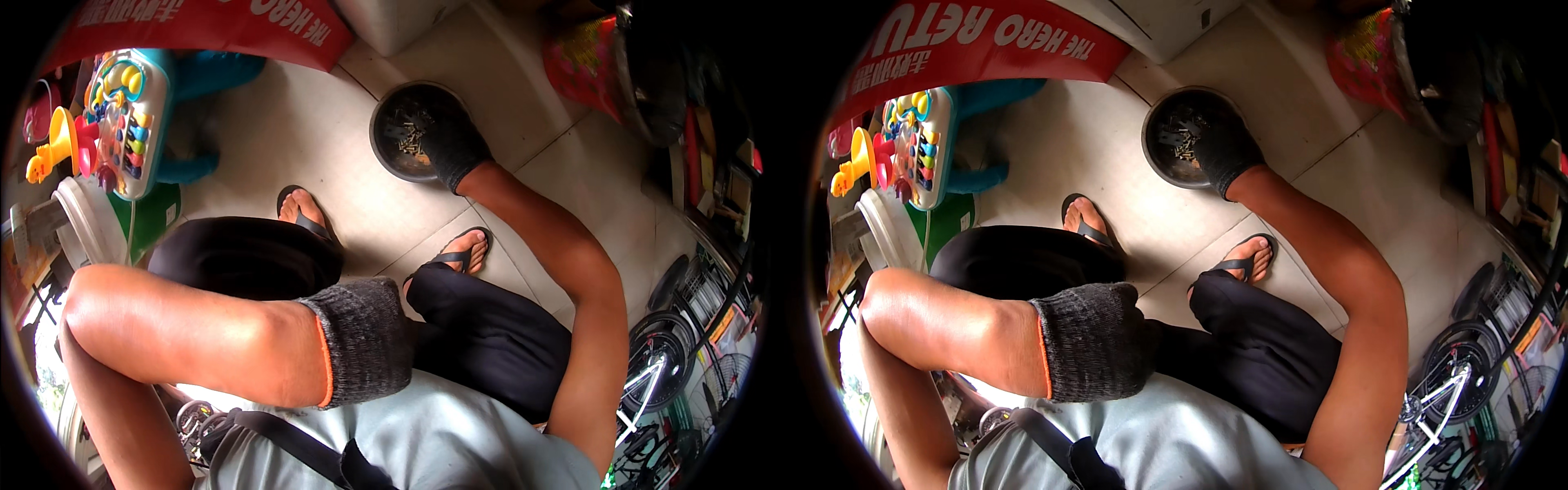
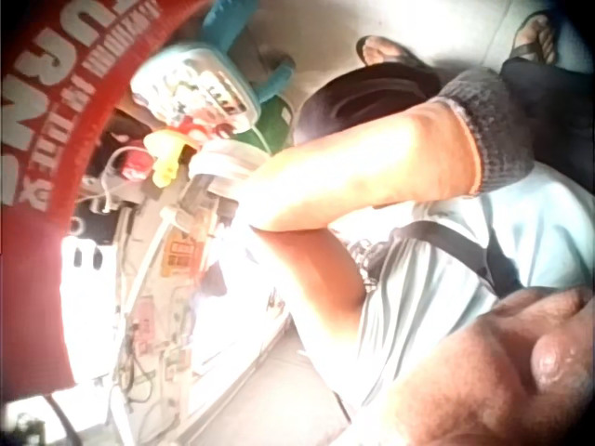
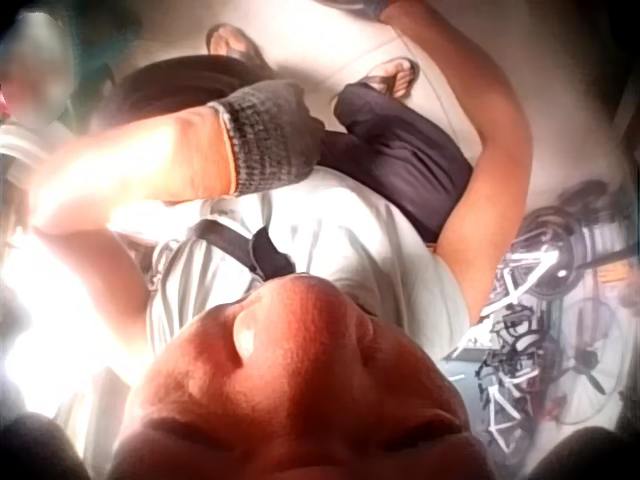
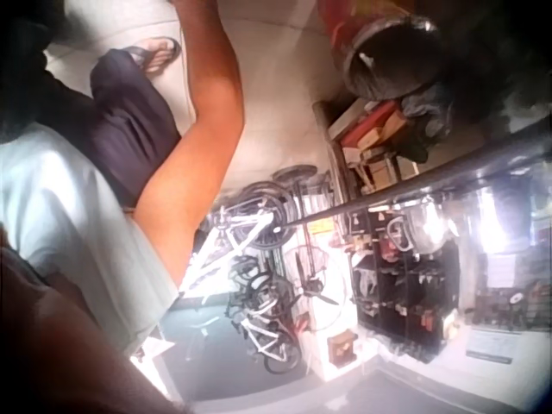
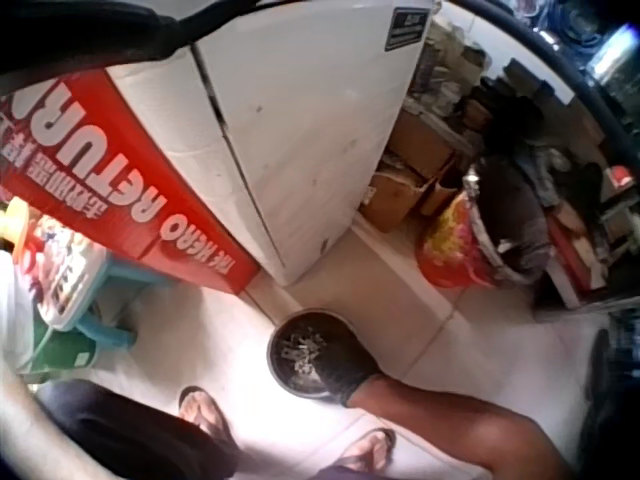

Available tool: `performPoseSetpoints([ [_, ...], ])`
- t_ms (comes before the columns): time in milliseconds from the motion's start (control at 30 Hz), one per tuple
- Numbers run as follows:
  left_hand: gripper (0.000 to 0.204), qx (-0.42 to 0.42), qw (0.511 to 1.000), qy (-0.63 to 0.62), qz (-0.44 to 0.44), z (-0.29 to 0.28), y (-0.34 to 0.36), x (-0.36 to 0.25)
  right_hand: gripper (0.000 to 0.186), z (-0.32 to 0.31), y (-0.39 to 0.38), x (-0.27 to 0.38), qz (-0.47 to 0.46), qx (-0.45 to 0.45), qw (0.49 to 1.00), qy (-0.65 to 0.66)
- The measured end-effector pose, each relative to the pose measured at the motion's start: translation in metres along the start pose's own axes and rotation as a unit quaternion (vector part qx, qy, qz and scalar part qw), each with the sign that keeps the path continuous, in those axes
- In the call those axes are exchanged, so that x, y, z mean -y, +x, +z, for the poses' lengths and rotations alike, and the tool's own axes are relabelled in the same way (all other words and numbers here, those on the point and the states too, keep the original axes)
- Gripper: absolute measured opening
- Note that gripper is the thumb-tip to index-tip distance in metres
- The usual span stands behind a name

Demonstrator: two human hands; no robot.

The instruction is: The person works on a bicycle's rear derailleur and chain, using a screwdriver and pliers to adjust components. They briefly move indoors to sort small parts from a bowl while sitting on a chair, then return to the bicycle to continue the repair.

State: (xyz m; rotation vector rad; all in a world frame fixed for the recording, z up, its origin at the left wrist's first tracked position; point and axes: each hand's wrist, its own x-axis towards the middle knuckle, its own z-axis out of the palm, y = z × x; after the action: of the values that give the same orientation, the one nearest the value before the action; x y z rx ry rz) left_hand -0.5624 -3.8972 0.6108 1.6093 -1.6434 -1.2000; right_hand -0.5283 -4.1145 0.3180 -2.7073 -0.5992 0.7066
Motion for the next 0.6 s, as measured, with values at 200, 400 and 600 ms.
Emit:
performPoseSetpoints([
  [200, 0.009, -0.013, 1.0, 0.022, 0.003, -0.004, -0.002, 0.0, 0.043, 0.009, 0.009, 0.0, 0.001, 0.014, 1.0, -0.001],
  [400, 0.008, 0.02, 0.999, 0.019, 0.016, -0.008, -0.002, 0.001, 0.048, 0.012, 0.017, -0.005, -0.101, 0.016, 0.993, -0.056],
  [600, 0.009, 0.033, 0.999, 0.01, -0.004, -0.007, 0.0, -0.001, 0.054, 0.021, 0.01, 0.02, -0.051, 0.049, 0.994, -0.081],
])
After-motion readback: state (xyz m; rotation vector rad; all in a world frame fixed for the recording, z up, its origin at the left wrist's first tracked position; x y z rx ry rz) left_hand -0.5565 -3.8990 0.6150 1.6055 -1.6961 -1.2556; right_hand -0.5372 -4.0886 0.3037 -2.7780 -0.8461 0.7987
